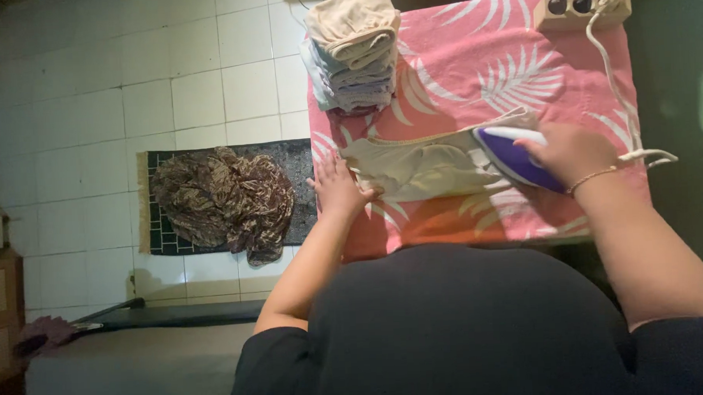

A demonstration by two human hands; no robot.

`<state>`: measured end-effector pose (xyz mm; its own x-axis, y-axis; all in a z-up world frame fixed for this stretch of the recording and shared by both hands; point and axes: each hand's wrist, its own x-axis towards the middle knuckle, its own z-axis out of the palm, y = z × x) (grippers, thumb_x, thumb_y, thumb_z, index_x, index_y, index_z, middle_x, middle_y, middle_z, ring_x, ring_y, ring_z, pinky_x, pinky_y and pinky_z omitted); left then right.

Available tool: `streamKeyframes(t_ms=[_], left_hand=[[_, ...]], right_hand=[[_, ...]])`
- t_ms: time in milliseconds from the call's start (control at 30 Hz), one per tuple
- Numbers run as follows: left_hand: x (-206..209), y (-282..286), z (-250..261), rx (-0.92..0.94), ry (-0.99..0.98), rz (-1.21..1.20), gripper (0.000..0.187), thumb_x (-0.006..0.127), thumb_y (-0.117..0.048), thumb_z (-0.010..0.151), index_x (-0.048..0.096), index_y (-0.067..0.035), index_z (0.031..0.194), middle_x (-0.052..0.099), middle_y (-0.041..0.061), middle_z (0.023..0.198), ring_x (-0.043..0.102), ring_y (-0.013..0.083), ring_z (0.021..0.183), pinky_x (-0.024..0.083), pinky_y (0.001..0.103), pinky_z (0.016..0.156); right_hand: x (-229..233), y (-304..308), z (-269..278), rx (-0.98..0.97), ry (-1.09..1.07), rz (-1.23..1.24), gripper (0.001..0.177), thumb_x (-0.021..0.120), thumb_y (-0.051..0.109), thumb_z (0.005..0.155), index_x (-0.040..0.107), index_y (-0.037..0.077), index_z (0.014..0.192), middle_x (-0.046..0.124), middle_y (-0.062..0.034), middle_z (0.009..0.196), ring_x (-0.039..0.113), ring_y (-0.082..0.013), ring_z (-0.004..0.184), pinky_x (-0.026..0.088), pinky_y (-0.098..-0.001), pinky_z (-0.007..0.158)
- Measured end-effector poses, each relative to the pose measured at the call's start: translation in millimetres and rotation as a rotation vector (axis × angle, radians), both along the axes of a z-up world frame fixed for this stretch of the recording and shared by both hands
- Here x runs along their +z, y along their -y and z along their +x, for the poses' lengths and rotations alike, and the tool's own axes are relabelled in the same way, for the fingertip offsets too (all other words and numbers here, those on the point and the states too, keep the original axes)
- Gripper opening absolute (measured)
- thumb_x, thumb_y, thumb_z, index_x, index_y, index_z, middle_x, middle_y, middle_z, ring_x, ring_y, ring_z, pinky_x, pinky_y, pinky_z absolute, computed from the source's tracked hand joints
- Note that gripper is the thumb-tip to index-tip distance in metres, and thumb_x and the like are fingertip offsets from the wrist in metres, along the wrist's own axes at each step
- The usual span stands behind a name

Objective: Ironing and folding multiple pairs of undergarments on a low table.

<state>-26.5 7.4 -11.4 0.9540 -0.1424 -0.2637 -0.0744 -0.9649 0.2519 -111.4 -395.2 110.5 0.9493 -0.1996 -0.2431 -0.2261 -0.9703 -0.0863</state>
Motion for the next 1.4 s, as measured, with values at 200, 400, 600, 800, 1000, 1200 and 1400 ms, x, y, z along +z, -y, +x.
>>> streamKeyframes(t_ms=[200,400,600,800,1000,1200,1400], left_hand=[[31.0,10.2,5.7,-0.015,-0.093,0.114,0.120,0.085,-0.062,0.068,0.029,-0.003,0.156,0.013,0.014,0.169,0.015,0.0365,0.155,0.018,0.068,0.118],[16.3,4.8,-1.2,-0.012,-0.072,0.085,0.116,0.086,-0.060,0.068,0.031,-0.005,0.153,0.016,0.012,0.168,0.017,0.0349,0.154,0.020,0.070,0.116],[3.7,3.2,5.3,0.014,-0.024,0.018,0.113,0.088,-0.058,0.066,0.037,-0.005,0.151,0.030,0.016,0.162,0.026,0.0369,0.151,0.027,0.060,0.120],[21.0,10.7,22.9,0.177,-0.053,-0.170,0.096,0.083,-0.046,0.071,0.041,-0.005,0.147,0.050,0.018,0.147,0.044,0.0385,0.137,0.037,0.054,0.111],[-0.9,8.9,34.3,0.268,-0.078,-0.315,0.068,0.074,-0.038,0.083,0.054,-0.007,0.139,0.071,0.018,0.125,0.067,0.0354,0.118,0.051,0.045,0.102],[-57.0,4.2,40.2,0.294,0.326,-0.417,0.082,0.086,-0.031,0.075,0.043,0.008,0.134,0.066,0.029,0.120,0.065,0.0426,0.110,0.051,0.047,0.092],[-31.4,5.9,49.6,0.307,0.173,-0.409,0.052,0.080,-0.027,0.078,0.062,0.001,0.118,0.072,0.023,0.108,0.069,0.0399,0.102,0.053,0.047,0.088]], right_hand=[[-28.5,61.6,1.4,-0.085,0.072,-0.015,0.059,0.056,0.067,0.099,0.078,0.012,0.108,0.074,-0.0233,0.103,0.070,-0.0431,0.097,0.053,-0.0526,0.087],[21.4,87.5,-9.3,-0.073,0.109,0.193,0.046,0.068,0.052,0.093,0.076,0.008,0.105,0.076,-0.0185,0.098,0.072,-0.0388,0.092,0.054,-0.0482,0.085],[22.1,120.9,-16.2,-0.242,0.320,0.303,0.045,0.080,0.024,0.087,0.062,-0.002,0.119,0.071,-0.0247,0.099,0.071,-0.0428,0.091,0.054,-0.0495,0.079],[-31.1,106.6,-4.5,-0.315,0.699,0.459,0.042,0.081,0.017,0.096,0.057,-0.003,0.124,0.070,-0.0237,0.115,0.070,-0.0393,0.106,0.054,-0.0470,0.090],[-103.9,96.9,-4.5,-0.324,0.957,0.621,0.044,0.075,0.004,0.099,0.052,-0.004,0.136,0.065,-0.0188,0.126,0.066,-0.0358,0.115,0.051,-0.0419,0.100],[-131.4,92.8,-12.6,-0.255,0.955,0.509,0.042,0.079,0.009,0.097,0.053,-0.002,0.128,0.065,-0.0177,0.117,0.067,-0.0367,0.108,0.053,-0.0441,0.097],[-126.5,97.0,-9.4,-0.386,0.872,0.497,0.040,0.085,0.018,0.095,0.057,0.001,0.120,0.070,-0.0153,0.110,0.070,-0.0350,0.102,0.054,-0.0453,0.091]])
